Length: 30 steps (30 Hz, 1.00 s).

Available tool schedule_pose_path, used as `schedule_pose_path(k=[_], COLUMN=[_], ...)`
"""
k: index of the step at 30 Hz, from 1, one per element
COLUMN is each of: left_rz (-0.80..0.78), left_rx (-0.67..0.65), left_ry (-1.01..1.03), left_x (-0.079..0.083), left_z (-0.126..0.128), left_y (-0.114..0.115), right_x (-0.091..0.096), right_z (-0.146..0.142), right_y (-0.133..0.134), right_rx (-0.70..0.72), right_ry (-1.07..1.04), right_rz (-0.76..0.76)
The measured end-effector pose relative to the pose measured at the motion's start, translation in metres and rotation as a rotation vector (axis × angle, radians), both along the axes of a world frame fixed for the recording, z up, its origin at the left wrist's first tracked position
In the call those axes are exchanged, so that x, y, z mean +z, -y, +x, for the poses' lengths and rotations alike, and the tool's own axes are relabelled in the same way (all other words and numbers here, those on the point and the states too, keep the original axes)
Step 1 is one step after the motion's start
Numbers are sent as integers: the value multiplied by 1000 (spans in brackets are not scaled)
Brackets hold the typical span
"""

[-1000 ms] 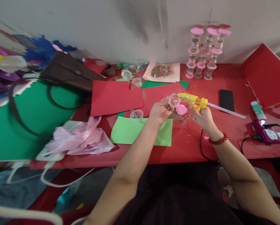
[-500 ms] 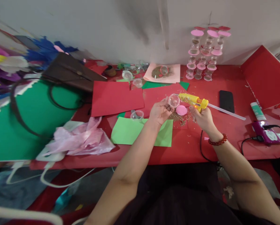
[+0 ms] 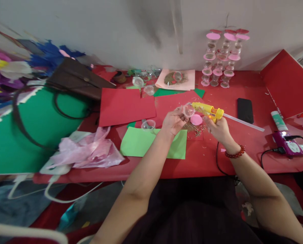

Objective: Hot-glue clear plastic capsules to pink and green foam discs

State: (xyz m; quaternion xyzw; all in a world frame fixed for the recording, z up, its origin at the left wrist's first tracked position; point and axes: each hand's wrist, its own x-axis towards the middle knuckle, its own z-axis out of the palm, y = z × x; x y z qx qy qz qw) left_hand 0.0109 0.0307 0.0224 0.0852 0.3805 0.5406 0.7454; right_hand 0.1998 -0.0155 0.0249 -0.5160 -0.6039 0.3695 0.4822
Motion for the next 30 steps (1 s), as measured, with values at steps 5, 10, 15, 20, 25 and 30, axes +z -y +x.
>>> schedule_pose_path(k=[5, 10, 15, 20, 25, 30], left_rz=[-19, -20, -12, -11, -45, -21], left_rx=[8, 15, 6, 14, 58, 72], left_ry=[21, 28, 30, 14, 48, 77], left_x=[-1, 3, 1, 2, 7, 10], left_z=[0, 0, 0, 0, 2, 1], left_y=[0, 2, 2, 1, 2, 2], right_x=[-6, -8, -7, -5, -3, -8], right_z=[4, 2, 2, 4, 0, 8], right_y=[-2, -1, 0, -1, 1, -6], right_rx=[-20, 7, 2, 15, 63, -24], right_ry=[29, -3, 8, 9, -162, -153], right_rz=[-25, -1, -20, -7, -81, -36])
